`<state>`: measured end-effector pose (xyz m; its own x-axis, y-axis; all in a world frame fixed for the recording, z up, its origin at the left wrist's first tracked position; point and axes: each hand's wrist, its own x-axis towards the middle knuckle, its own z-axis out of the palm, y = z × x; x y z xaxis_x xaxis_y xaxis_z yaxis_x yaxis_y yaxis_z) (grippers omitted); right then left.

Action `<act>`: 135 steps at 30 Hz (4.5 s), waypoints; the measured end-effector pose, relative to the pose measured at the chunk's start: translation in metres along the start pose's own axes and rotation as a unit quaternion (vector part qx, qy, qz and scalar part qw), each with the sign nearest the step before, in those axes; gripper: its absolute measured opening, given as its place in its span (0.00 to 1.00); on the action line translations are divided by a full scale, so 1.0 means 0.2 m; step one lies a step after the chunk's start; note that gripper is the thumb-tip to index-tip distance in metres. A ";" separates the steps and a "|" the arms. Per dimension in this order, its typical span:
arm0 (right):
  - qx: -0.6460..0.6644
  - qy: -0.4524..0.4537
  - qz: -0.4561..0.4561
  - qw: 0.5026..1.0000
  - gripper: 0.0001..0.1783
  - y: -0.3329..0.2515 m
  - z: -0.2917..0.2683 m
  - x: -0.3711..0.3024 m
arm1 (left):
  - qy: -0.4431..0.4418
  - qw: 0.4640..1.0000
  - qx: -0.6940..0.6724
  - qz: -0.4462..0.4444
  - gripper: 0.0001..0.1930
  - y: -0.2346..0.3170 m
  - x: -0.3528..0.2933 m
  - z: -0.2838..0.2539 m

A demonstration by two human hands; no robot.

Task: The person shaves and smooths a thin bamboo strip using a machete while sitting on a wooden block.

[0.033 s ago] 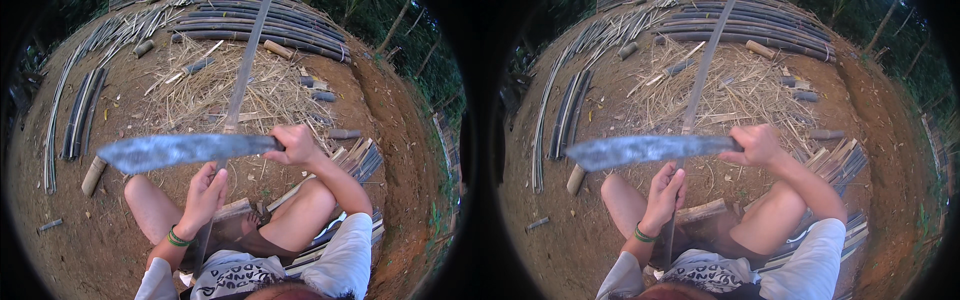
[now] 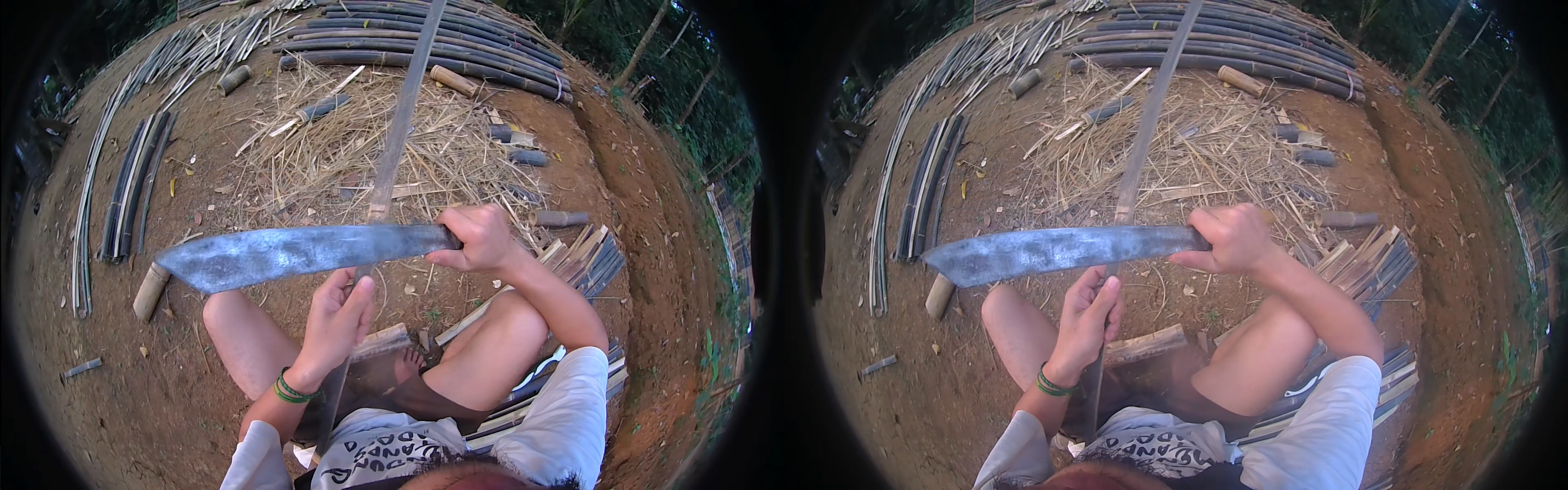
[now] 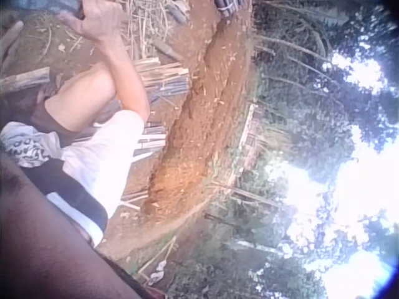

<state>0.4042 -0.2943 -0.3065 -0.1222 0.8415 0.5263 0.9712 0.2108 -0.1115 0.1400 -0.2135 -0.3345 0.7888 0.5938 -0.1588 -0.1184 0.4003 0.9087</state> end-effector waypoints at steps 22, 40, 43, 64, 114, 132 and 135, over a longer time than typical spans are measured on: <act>-0.093 0.024 -0.003 0.995 0.32 0.13 -0.02 0.06 | -0.020 0.999 0.037 0.024 0.09 -0.05 -0.13 -0.07; -0.079 0.119 0.216 0.966 0.29 0.51 -0.27 0.13 | -0.048 0.999 0.012 -0.021 0.10 -0.15 -0.36 -0.13; -0.104 0.085 0.089 0.987 0.29 0.35 -0.20 0.11 | -0.033 0.999 0.011 -0.011 0.09 -0.16 -0.33 -0.14; -0.012 0.229 0.311 0.922 0.34 0.61 -0.27 -0.02 | -0.125 0.985 -0.115 -0.024 0.18 -0.17 -0.29 -0.29; -0.170 0.063 0.150 0.972 0.33 0.47 -0.35 0.14 | -0.124 0.991 0.048 0.008 0.22 -0.29 -0.46 -0.23; -0.238 0.065 0.291 0.924 0.40 0.72 -0.50 0.26 | -0.154 0.977 -0.071 -0.130 0.24 -0.38 -0.50 -0.28; -0.113 0.020 0.270 0.956 0.38 0.58 -0.36 0.17 | -0.172 0.976 -0.081 -0.110 0.26 -0.39 -0.50 -0.30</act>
<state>0.5272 -0.2782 -0.2403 0.4134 0.7764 0.4757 0.9102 -0.3664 -0.1928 0.0341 -0.2614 -0.4132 0.9584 0.2230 -0.1782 0.0040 0.6136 0.7896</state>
